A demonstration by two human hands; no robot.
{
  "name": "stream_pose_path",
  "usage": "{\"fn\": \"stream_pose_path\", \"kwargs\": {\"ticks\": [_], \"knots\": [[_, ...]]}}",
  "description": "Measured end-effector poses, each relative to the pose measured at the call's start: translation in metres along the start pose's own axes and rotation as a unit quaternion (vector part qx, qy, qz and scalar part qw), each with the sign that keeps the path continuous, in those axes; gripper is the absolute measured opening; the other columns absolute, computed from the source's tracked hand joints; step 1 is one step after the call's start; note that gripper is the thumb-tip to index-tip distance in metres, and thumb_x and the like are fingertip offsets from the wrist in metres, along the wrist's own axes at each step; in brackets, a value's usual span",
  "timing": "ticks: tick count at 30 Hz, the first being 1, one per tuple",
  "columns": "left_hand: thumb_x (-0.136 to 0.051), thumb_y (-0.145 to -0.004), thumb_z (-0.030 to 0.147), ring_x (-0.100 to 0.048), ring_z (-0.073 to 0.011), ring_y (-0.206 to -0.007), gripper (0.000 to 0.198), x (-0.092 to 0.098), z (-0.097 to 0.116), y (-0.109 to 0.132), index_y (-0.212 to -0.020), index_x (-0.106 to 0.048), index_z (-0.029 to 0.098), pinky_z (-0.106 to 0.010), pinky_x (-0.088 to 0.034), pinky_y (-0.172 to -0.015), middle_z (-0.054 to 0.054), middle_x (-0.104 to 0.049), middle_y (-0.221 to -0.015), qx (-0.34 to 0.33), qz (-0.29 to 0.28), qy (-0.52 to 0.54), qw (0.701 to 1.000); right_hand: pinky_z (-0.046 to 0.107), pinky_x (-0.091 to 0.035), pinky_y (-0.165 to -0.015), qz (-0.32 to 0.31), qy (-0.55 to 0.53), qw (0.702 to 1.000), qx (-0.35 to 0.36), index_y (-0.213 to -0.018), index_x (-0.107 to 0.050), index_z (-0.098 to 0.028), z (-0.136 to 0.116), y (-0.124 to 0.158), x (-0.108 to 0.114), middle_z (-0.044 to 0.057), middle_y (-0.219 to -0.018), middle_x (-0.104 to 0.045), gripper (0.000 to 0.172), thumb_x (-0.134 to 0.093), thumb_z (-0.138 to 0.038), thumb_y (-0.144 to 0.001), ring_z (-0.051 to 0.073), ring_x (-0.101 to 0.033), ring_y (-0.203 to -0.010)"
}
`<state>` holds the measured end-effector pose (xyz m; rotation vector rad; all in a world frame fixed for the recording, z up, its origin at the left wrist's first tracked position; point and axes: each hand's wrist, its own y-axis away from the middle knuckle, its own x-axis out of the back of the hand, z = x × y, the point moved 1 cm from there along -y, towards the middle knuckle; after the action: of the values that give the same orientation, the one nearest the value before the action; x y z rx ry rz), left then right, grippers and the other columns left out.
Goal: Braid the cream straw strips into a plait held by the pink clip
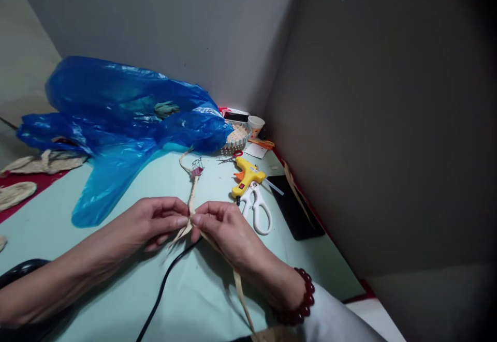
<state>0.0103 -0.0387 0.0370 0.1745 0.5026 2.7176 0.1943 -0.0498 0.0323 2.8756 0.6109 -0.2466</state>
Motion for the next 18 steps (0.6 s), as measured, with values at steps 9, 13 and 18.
{"fn": "stream_pose_path", "kwargs": {"ticks": [9, 13, 18], "knots": [[-0.090, -0.065, 0.056, -0.037, -0.0049, -0.046, 0.046, -0.014, -0.001, -0.010, -0.087, -0.072, 0.019, -0.016, -0.026, -0.045, 0.002, -0.065, -0.064, 0.034, 0.057, 0.067, 0.996, 0.030, -0.047, -0.075, 0.058, 0.150, 0.987, 0.021, -0.110, -0.052, -0.020, -0.002, 0.009, -0.004, 0.002, -0.081, -0.071, 0.013, -0.054, -0.023, -0.097, 0.019, -0.065, -0.078], [-0.090, -0.064, 0.057, -0.042, -0.0062, -0.046, 0.044, -0.013, -0.006, -0.009, -0.081, -0.074, 0.020, -0.017, -0.033, -0.045, 0.003, -0.064, -0.059, 0.032, 0.055, 0.093, 0.994, 0.033, -0.046, -0.075, 0.059, 0.237, 0.970, 0.004, -0.109, -0.049, -0.023, -0.006, 0.012, -0.002, 0.005, -0.089, -0.069, 0.014, -0.052, -0.022, -0.096, 0.024, -0.064, -0.088], [-0.094, -0.060, 0.053, -0.074, -0.0227, -0.072, 0.039, -0.008, -0.004, -0.011, -0.082, -0.076, 0.026, -0.031, -0.060, -0.067, -0.002, -0.079, -0.076, 0.019, -0.009, 0.086, 0.996, 0.034, -0.046, -0.079, 0.024, 0.265, 0.964, -0.027, -0.111, -0.050, -0.024, -0.015, 0.016, -0.003, 0.006, -0.095, -0.069, 0.014, -0.053, -0.026, -0.097, 0.025, -0.065, -0.090]]}}
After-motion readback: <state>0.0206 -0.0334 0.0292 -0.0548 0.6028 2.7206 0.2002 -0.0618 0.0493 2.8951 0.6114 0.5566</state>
